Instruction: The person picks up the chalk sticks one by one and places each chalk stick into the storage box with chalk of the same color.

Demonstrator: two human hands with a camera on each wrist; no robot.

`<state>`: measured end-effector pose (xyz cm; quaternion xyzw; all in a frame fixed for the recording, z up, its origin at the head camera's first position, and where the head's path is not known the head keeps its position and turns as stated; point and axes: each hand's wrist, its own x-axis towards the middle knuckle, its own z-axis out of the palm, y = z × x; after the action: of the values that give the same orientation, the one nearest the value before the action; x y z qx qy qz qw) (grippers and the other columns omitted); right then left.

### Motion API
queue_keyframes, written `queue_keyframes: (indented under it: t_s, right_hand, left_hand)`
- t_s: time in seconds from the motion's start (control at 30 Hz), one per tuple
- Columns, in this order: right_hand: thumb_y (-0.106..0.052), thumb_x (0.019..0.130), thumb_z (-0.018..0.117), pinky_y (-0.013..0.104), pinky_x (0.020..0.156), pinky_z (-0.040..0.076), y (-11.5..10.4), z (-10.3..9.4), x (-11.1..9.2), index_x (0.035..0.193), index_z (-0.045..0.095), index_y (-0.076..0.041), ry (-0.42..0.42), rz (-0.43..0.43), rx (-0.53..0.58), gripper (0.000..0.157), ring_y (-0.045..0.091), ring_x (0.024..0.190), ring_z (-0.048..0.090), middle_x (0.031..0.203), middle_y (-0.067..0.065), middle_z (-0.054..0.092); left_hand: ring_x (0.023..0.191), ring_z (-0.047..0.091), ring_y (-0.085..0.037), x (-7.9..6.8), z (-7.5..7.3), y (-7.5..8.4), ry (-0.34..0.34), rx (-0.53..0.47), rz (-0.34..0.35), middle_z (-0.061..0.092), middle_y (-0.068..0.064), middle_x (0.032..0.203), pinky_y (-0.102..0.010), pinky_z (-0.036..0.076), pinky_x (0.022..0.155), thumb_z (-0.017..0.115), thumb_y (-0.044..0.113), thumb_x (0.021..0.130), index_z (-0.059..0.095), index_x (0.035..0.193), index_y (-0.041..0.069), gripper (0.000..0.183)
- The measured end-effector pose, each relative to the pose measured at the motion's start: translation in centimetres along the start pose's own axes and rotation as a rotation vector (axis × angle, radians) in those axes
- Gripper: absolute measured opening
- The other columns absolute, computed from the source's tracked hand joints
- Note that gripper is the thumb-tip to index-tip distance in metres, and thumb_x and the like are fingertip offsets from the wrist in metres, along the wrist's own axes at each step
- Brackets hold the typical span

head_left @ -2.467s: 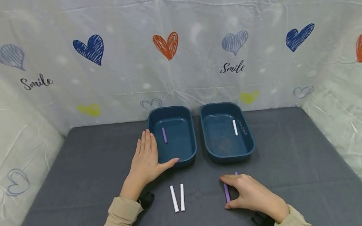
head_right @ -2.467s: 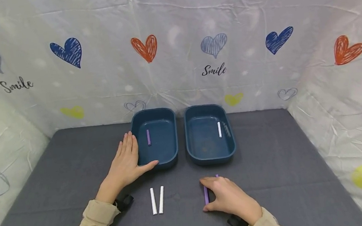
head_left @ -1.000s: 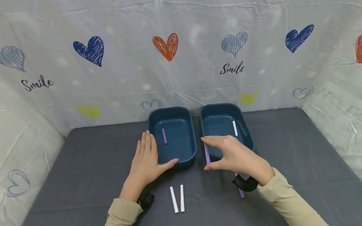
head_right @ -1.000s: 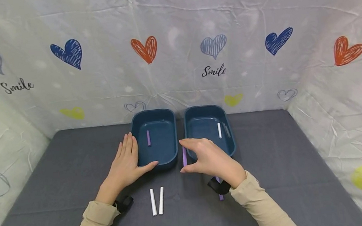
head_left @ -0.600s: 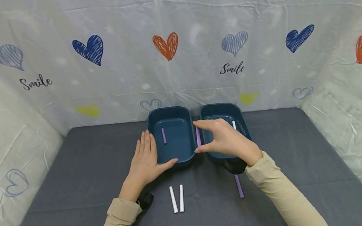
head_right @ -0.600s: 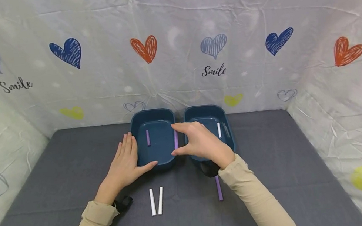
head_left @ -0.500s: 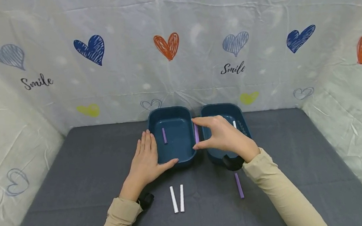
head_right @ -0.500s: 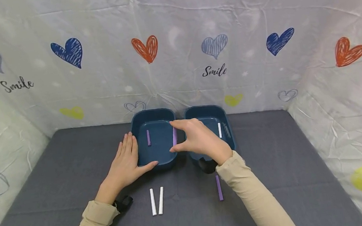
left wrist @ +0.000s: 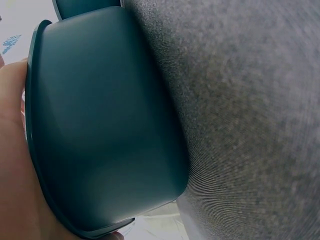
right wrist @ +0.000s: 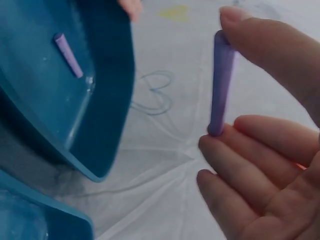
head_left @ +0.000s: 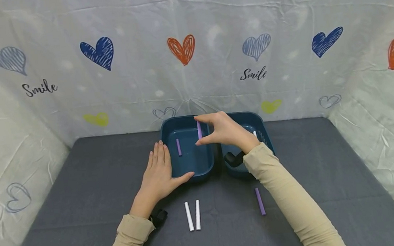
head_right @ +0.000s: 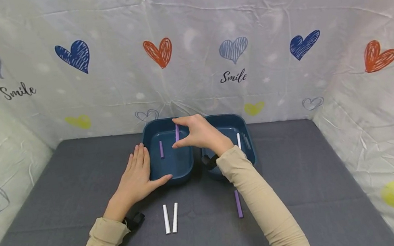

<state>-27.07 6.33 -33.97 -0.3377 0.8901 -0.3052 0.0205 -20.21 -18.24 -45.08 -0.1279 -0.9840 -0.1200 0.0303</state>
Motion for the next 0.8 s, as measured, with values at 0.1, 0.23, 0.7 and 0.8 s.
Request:
queue_keyframes:
  t_s: [0.1,0.23,0.7,0.8]
  right_hand:
    - [-0.033,0.08,0.084,0.038,0.108,0.041,0.5,0.6,1.2,0.148,0.047,-0.008,-0.005,0.008,0.004,0.081,0.021,0.136,0.047,0.149,0.008,0.048]
    - [-0.033,0.081,0.084,0.038,0.11,0.039,0.8,1.7,2.8,0.149,0.046,-0.007,-0.008,0.03,0.022,0.081,0.021,0.138,0.045,0.15,0.008,0.047]
    - [-0.025,0.082,0.084,0.036,0.108,0.041,3.0,6.1,7.1,0.148,0.045,-0.001,-0.121,0.15,0.057,0.08,0.025,0.137,0.045,0.149,0.011,0.048]
    - [-0.025,0.082,0.084,0.038,0.109,0.04,3.3,6.8,7.3,0.147,0.047,-0.002,-0.148,0.198,0.03,0.078,0.027,0.137,0.045,0.148,0.012,0.049]
  left_hand:
    - [0.15,-0.007,-0.038,0.0,0.0,0.0,-0.001,0.001,0.002,-0.003,-0.026,0.162,-0.053,0.004,0.12,0.04,0.09,0.078,0.007,0.154,-0.011,0.13]
    - [0.15,-0.008,-0.038,0.0,0.0,0.0,-0.004,0.003,0.0,-0.003,-0.026,0.162,-0.053,0.004,0.12,0.039,0.09,0.078,0.006,0.154,-0.01,0.131]
    - [0.15,-0.009,-0.037,0.1,-0.2,0.0,-0.013,0.0,-0.003,-0.003,-0.026,0.163,-0.052,0.003,0.12,0.04,0.089,0.079,0.005,0.154,-0.01,0.129]
    - [0.15,-0.009,-0.036,0.1,-0.2,0.0,-0.015,-0.001,-0.001,-0.004,-0.026,0.163,-0.052,0.003,0.12,0.039,0.089,0.079,0.005,0.154,-0.01,0.129]
